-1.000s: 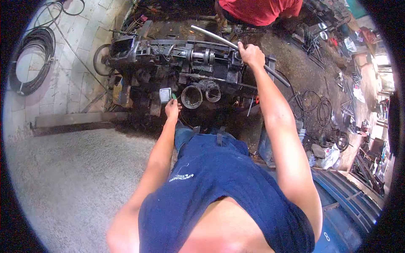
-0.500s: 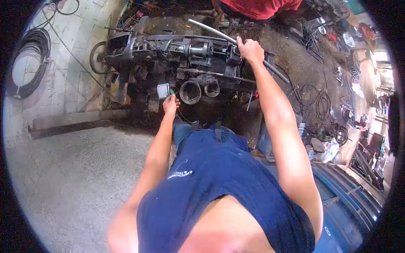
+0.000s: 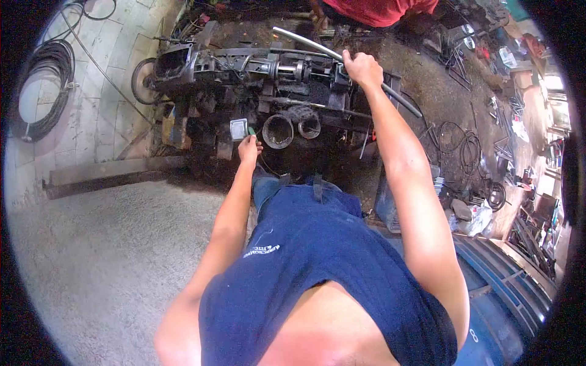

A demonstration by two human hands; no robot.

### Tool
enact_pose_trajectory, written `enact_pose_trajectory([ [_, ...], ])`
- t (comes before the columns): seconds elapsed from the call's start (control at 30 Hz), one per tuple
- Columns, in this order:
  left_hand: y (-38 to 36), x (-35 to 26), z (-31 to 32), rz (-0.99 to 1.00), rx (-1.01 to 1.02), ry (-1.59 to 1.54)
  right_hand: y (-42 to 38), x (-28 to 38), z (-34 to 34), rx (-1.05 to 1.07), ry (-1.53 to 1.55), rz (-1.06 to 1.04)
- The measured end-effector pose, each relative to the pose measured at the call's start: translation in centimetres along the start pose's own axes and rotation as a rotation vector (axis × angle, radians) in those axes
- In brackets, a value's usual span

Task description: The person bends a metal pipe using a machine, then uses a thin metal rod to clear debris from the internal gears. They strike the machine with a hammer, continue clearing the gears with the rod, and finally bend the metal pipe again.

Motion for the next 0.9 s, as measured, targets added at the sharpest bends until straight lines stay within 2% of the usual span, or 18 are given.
enact_pose_trajectory([
  [0.23,0.4,0.4,0.0,0.007,-0.006,-0.011,-0.1,-0.7,0.2,-0.005,0.008,0.013],
  [0.3,0.6,0.4,0.1,0.009,-0.008,-0.005,0.2,-1.1,0.3,0.063,0.022,0.042],
  [0.53,0.6,1.0,-0.2,0.007,-0.007,-0.023,-0.1,-0.3,0.0,0.072,0.009,0.007],
  [0.63,0.5,0.9,0.0,-0.012,-0.007,-0.013,-0.2,0.1,-0.2,0.012,0.020,-0.028],
  [0.9,0.2,0.4,0.3,-0.004,-0.009,-0.028,-0.5,-0.4,-0.4,0.045,0.016,0.018],
])
Point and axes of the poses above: each hand's wrist, its own y-axis towards the middle knuckle, its own z-axis out of the palm, x = y × z, the point moved 4 cm from there along y, towards the middle knuckle, and after that the axes turned 7 degrees about -x, right-handed, at the moved point
